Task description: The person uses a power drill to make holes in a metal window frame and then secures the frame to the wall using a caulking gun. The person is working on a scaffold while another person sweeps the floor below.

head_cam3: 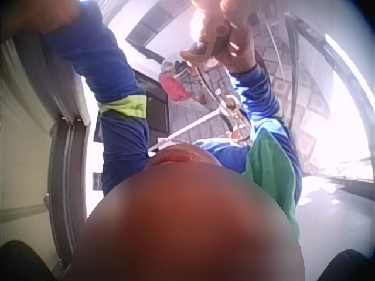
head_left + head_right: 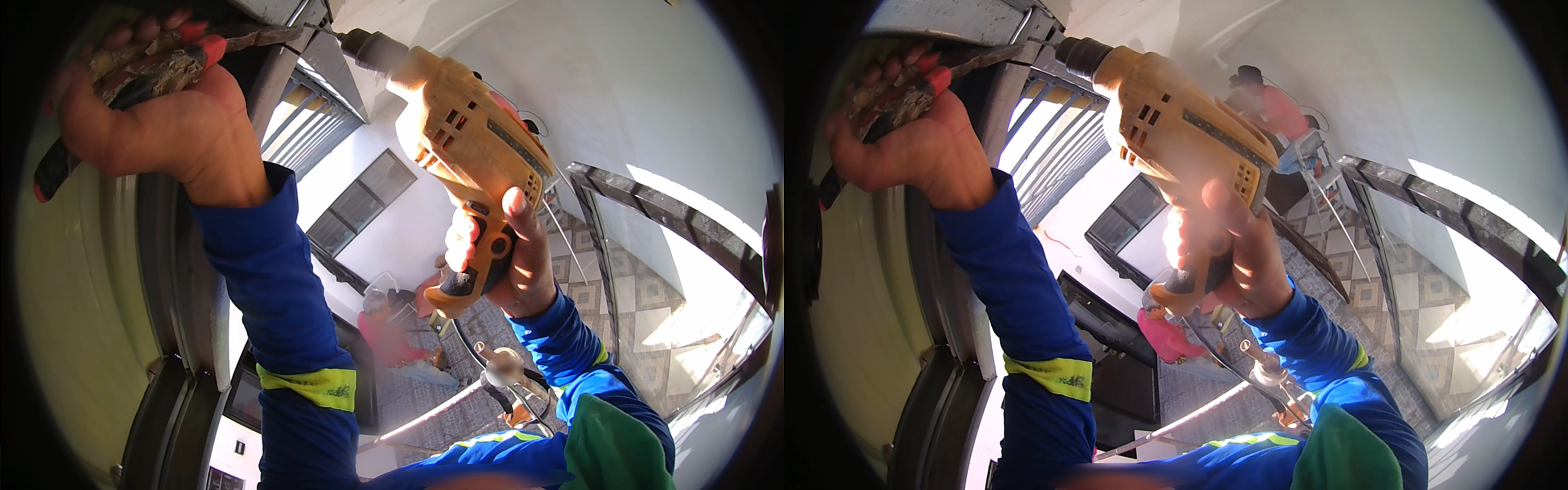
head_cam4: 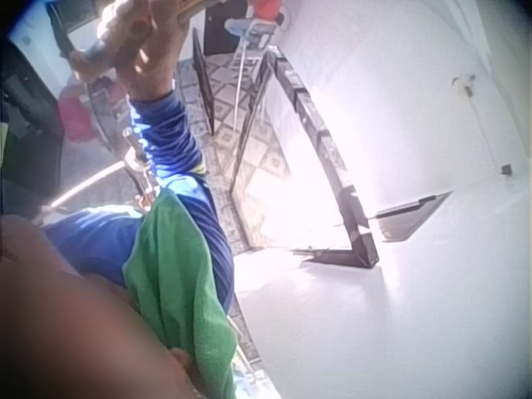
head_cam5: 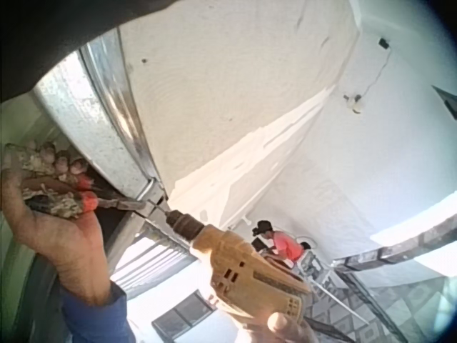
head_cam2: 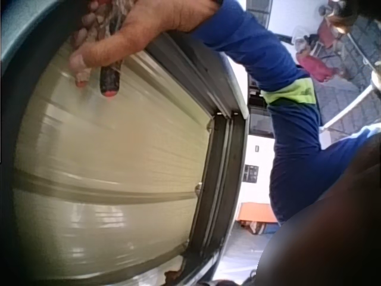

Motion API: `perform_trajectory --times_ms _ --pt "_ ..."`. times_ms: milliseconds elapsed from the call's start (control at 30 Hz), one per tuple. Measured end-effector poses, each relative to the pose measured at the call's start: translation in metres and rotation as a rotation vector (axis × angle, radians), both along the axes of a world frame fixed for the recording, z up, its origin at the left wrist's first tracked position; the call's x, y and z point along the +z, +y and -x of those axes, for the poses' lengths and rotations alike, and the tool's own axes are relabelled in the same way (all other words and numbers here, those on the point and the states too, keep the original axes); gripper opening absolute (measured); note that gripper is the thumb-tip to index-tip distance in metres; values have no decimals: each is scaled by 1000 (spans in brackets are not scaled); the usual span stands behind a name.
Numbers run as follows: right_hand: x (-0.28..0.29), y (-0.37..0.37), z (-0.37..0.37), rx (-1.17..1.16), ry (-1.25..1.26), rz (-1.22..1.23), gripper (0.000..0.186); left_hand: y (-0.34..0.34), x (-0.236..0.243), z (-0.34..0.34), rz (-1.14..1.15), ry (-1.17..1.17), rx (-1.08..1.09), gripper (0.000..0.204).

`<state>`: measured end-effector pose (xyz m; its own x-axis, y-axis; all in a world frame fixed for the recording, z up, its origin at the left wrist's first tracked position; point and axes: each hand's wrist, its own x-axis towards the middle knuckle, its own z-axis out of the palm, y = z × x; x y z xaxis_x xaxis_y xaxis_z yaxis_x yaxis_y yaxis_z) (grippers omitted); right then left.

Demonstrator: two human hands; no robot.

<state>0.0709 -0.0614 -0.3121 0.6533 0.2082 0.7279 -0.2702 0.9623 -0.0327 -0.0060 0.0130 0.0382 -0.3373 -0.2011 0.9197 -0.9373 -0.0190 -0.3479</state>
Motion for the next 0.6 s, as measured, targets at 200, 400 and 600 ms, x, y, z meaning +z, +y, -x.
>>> perform_trajectory --times_ms 200,400,600 --pt "1 0 0 29 -16 -16 45 1 0 -1 1 4 -6 50" --pt "1 0 2 -11 17 9 43 2 1 -1 0 -18 16 51" --pt "3 -2 4 -48 11 9 42 1 -2 -1 -8 -8 20 50"
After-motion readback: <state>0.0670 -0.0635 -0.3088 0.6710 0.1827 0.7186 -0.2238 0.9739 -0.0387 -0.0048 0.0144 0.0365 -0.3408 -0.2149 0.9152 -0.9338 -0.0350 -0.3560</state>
